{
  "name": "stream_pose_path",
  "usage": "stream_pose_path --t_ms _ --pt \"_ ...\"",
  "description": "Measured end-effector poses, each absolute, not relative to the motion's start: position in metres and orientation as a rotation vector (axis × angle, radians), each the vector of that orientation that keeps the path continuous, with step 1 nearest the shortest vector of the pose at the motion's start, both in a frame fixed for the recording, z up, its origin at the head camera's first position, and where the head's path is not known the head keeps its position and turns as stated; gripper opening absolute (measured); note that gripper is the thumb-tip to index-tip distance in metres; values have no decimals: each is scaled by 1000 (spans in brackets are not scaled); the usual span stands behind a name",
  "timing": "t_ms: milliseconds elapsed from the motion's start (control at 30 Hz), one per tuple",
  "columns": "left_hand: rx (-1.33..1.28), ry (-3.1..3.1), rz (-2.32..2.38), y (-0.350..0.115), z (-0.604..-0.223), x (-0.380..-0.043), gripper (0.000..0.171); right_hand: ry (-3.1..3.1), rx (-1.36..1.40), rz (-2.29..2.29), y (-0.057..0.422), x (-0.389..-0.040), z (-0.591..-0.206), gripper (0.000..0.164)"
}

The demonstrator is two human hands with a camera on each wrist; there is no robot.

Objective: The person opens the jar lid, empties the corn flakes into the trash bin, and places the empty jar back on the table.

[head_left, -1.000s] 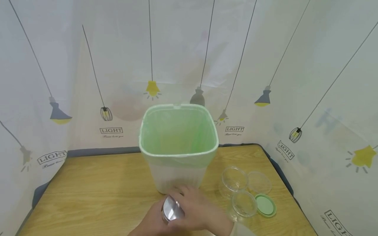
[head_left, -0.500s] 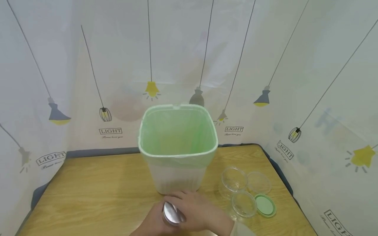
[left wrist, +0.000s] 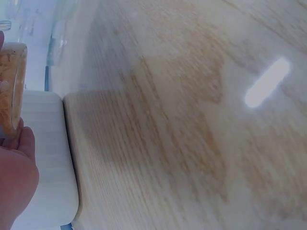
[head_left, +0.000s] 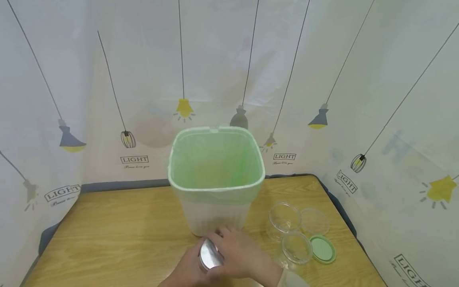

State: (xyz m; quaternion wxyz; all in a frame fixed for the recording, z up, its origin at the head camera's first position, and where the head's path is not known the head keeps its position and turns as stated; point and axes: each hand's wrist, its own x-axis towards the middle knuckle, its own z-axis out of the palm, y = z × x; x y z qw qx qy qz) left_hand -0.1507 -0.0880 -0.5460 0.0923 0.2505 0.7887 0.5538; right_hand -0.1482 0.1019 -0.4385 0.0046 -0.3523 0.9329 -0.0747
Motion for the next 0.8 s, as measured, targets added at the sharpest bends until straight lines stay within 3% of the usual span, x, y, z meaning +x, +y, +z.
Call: stream_pose_path --t_ms 167,467,700,800 --pt "815 2306 1668 -85 -548 -152 83 2864 -1279 -284 103 -148 -440 74" --pt "773 2329 1666 -87 -546 -153 84 3077 -1005 -225 96 -142 -446 86" --pt "800 2244 1722 -83 -545 -151 82 2916 -1313 -221 103 -149 -440 79" --pt "797 2157 1769 -83 -545 -152 84 2855 -1348 -227 104 -149 -437 89"
